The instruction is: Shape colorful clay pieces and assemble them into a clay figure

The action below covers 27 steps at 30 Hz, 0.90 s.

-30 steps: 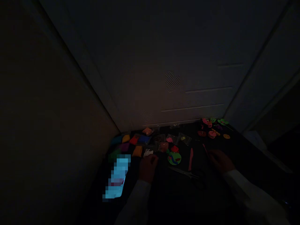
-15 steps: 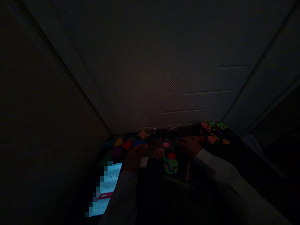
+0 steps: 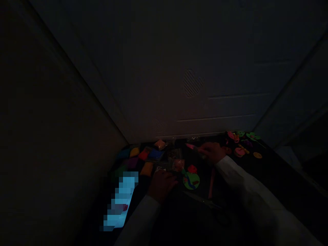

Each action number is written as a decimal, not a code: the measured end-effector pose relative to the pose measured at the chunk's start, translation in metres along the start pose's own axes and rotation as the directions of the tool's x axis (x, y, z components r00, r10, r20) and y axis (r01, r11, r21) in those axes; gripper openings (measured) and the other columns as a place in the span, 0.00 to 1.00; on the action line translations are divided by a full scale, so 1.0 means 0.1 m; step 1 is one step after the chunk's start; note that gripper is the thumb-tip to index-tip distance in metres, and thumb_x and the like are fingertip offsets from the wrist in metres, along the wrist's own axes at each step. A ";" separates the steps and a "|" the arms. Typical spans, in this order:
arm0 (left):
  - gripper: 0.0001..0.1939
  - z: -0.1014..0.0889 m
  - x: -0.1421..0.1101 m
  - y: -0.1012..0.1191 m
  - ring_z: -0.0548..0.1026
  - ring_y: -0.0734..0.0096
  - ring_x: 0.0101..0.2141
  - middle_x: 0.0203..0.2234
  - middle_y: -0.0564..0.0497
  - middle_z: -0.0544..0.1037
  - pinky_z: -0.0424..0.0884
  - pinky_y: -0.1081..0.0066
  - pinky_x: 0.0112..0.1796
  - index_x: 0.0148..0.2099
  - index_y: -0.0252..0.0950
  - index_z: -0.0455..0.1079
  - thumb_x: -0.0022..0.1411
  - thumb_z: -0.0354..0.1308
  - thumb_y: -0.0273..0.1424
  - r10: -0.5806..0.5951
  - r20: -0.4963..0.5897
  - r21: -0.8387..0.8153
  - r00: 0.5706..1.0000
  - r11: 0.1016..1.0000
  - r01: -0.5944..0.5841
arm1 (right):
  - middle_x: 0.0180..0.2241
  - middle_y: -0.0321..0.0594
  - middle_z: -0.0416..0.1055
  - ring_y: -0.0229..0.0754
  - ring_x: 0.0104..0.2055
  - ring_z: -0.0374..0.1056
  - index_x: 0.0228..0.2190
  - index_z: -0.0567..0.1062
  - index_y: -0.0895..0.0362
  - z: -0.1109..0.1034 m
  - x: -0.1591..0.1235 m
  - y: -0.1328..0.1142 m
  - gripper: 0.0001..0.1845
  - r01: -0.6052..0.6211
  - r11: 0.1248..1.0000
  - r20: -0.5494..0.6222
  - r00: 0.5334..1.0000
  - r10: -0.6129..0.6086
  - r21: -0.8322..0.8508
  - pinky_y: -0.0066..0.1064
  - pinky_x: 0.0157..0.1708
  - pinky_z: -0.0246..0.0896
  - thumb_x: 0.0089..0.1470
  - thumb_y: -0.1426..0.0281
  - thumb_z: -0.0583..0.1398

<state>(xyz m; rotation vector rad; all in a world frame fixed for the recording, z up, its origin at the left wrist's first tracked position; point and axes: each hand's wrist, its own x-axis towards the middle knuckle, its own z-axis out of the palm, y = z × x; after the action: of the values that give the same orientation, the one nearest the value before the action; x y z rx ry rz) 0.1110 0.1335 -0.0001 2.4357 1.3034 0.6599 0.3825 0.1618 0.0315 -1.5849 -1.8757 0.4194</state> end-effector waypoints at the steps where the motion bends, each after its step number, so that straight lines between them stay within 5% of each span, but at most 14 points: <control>1: 0.08 -0.07 0.03 0.02 0.70 0.67 0.35 0.31 0.52 0.76 0.65 0.65 0.39 0.35 0.43 0.73 0.51 0.56 0.34 0.012 -0.012 -0.005 1.000 1.000 -0.012 | 0.28 0.40 0.72 0.41 0.34 0.66 0.25 0.74 0.58 -0.06 0.01 -0.05 0.13 -0.016 0.998 -0.006 1.000 0.016 0.058 0.37 0.37 0.55 0.47 0.61 0.56; 4: 0.14 -0.37 0.20 0.18 0.68 0.65 0.42 0.40 0.46 0.73 0.63 0.62 0.44 0.44 0.36 0.69 0.58 0.48 0.33 -0.009 -0.138 -0.034 0.990 0.999 0.004 | 0.23 0.38 0.70 0.37 0.28 0.66 0.22 0.71 0.59 -0.21 0.06 -0.29 0.16 -0.035 0.974 -0.014 0.999 0.039 0.224 0.30 0.30 0.58 0.46 0.58 0.56; 7: 0.12 -0.68 0.44 0.48 0.70 0.67 0.39 0.36 0.48 0.74 0.64 0.65 0.43 0.38 0.35 0.70 0.56 0.51 0.35 -0.139 -0.277 -0.249 0.951 0.966 0.068 | 0.21 0.36 0.69 0.35 0.24 0.64 0.21 0.69 0.60 -0.30 0.09 -0.60 0.17 -0.019 0.939 -0.026 0.999 0.030 0.343 0.27 0.25 0.58 0.44 0.57 0.57; 12: 0.11 -0.92 0.73 0.89 0.72 0.74 0.28 0.26 0.52 0.76 0.68 0.75 0.30 0.34 0.35 0.70 0.53 0.53 0.37 -0.213 -0.016 -0.666 0.977 0.731 0.148 | 0.22 0.35 0.68 0.35 0.27 0.63 0.20 0.68 0.59 -0.35 0.06 -0.96 0.14 0.067 0.915 -0.062 0.997 -0.046 0.397 0.28 0.29 0.57 0.41 0.60 0.61; 18: 0.12 -0.96 0.73 0.87 0.73 0.72 0.29 0.28 0.50 0.76 0.68 0.74 0.29 0.37 0.34 0.69 0.53 0.54 0.37 -0.177 0.062 -0.723 0.982 0.670 0.166 | 0.25 0.36 0.67 0.36 0.31 0.63 0.19 0.67 0.58 -0.37 -0.02 -1.03 0.12 0.227 0.860 -0.067 0.973 -0.221 0.456 0.31 0.34 0.56 0.40 0.64 0.63; 20: 0.14 -0.99 0.70 0.84 0.73 0.70 0.35 0.36 0.48 0.75 0.69 0.70 0.34 0.42 0.36 0.67 0.53 0.55 0.35 -0.072 -0.002 -0.673 0.997 0.738 0.052 | 0.25 0.36 0.66 0.36 0.31 0.63 0.19 0.66 0.58 -0.38 -0.02 -1.04 0.11 0.214 0.808 -0.064 0.975 -0.215 0.549 0.30 0.34 0.56 0.40 0.66 0.63; 23: 0.23 -1.04 0.66 0.83 0.66 0.63 0.46 0.47 0.47 0.68 0.63 0.61 0.45 0.48 0.40 0.64 0.48 0.60 0.35 0.168 -0.161 -0.362 0.973 0.907 -0.217 | 0.22 0.33 0.63 0.32 0.26 0.59 0.19 0.65 0.58 -0.41 -0.03 -1.07 0.11 0.118 0.693 -0.027 0.990 -0.141 0.712 0.27 0.29 0.55 0.42 0.67 0.62; 27: 0.32 -1.05 0.64 0.86 0.59 0.59 0.51 0.49 0.45 0.65 0.56 0.56 0.49 0.53 0.38 0.58 0.45 0.62 0.39 0.378 -0.187 -0.024 0.907 0.921 -0.389 | 0.18 0.30 0.59 0.29 0.21 0.54 0.19 0.64 0.59 -0.44 -0.05 -1.14 0.12 -0.041 0.636 0.095 0.994 -0.051 0.770 0.24 0.23 0.51 0.42 0.67 0.62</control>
<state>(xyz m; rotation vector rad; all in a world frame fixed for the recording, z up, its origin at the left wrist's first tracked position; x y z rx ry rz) 0.1468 0.1454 0.1454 2.6562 0.8424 1.0233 0.3245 0.1247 0.1327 -0.9578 -1.4346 1.1567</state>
